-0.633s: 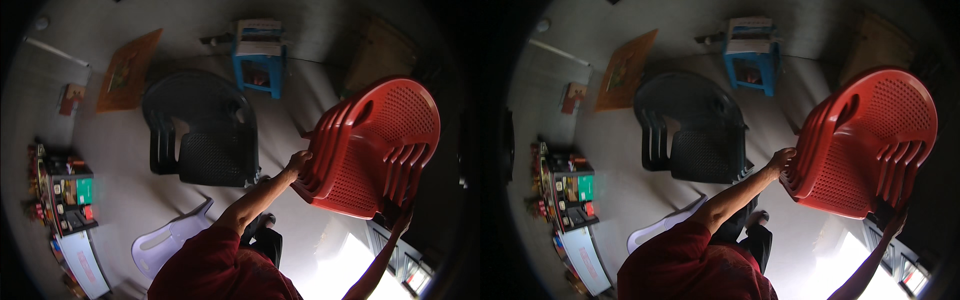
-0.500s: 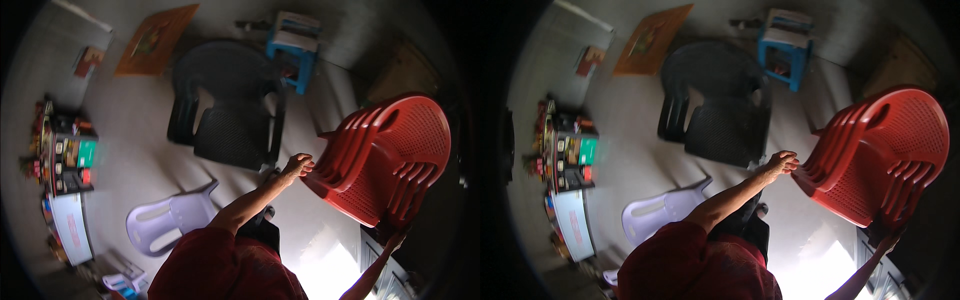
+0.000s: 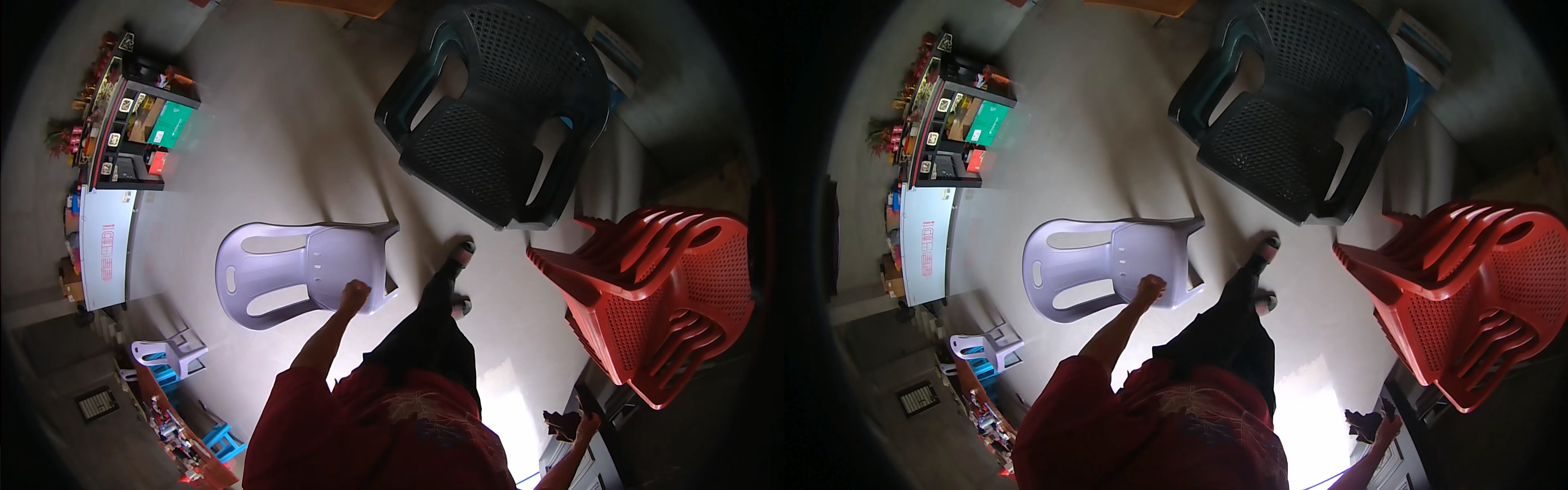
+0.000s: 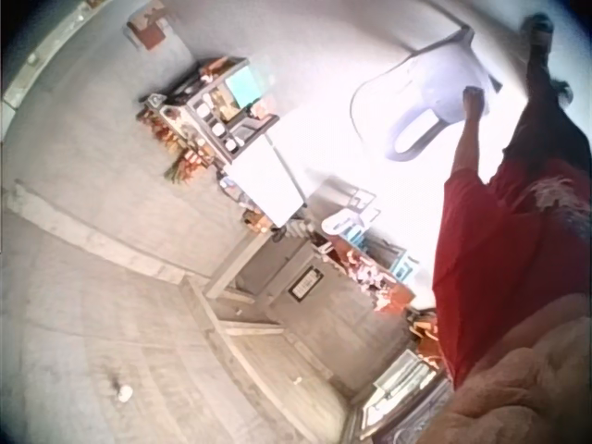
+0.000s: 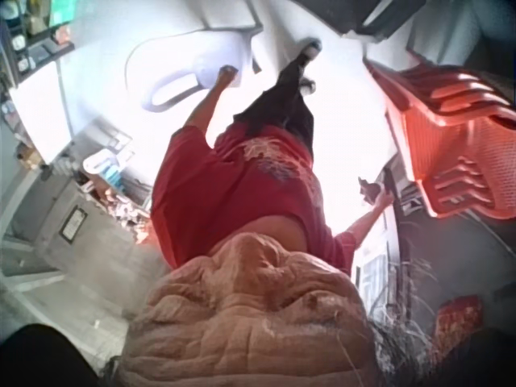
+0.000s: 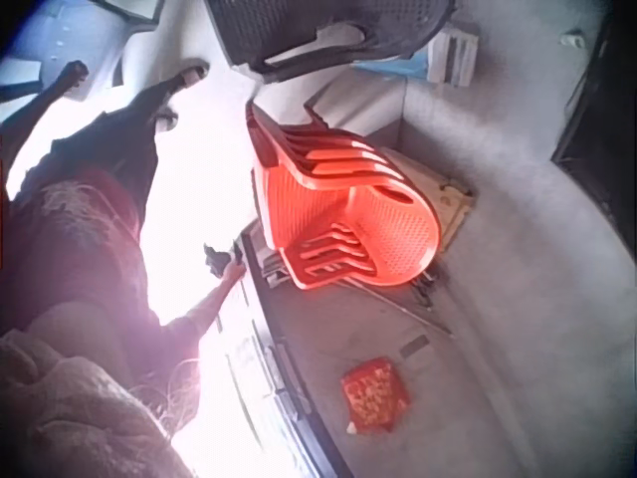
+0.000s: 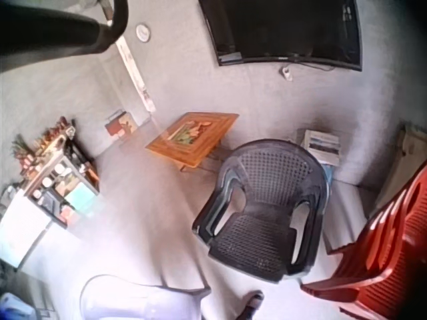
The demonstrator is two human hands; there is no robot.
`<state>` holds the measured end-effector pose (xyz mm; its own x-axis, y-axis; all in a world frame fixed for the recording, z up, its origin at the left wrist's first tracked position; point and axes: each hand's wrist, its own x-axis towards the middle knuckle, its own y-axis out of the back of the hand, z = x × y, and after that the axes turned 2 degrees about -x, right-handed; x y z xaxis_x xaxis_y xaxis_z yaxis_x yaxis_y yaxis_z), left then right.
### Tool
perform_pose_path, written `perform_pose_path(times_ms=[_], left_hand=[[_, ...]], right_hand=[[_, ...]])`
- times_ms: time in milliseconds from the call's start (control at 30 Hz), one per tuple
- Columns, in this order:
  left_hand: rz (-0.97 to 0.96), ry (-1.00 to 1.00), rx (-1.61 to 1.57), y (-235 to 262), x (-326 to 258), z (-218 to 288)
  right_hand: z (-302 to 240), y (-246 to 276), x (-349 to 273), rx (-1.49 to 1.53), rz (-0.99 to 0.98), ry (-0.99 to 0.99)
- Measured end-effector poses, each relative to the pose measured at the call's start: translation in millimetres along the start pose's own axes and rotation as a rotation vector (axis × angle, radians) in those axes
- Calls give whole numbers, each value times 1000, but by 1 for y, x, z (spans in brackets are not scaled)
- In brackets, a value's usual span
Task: The person wipes a red plastic chair with a cloth, cleaning the seat, backrest, and legs. They then stack the red chair with others and proceed to wipe a black plastic chair in the same manner.
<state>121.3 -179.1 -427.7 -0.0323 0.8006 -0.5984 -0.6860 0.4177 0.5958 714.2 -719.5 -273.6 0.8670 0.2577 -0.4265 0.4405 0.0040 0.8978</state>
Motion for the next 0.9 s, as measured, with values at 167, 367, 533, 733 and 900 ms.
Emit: perform_pose_path(times_ms=[167,367,533,733,900], left_hand=[[122,41,69,40,11,28],[365,-448,139,93,91,102],[345,-414,17,99,168,251],[67,-699,22,108,236,389],[-115,-610,-251,89,253,432]], right_hand=[[-66,-16,-19,162,74,6],[-136,-59,-27,254,73,9],[-223,-77,-83,434,77,-192],[-307,-126,-125,514,-34,-249],[-374,-151,-149,580,-88,-306]])
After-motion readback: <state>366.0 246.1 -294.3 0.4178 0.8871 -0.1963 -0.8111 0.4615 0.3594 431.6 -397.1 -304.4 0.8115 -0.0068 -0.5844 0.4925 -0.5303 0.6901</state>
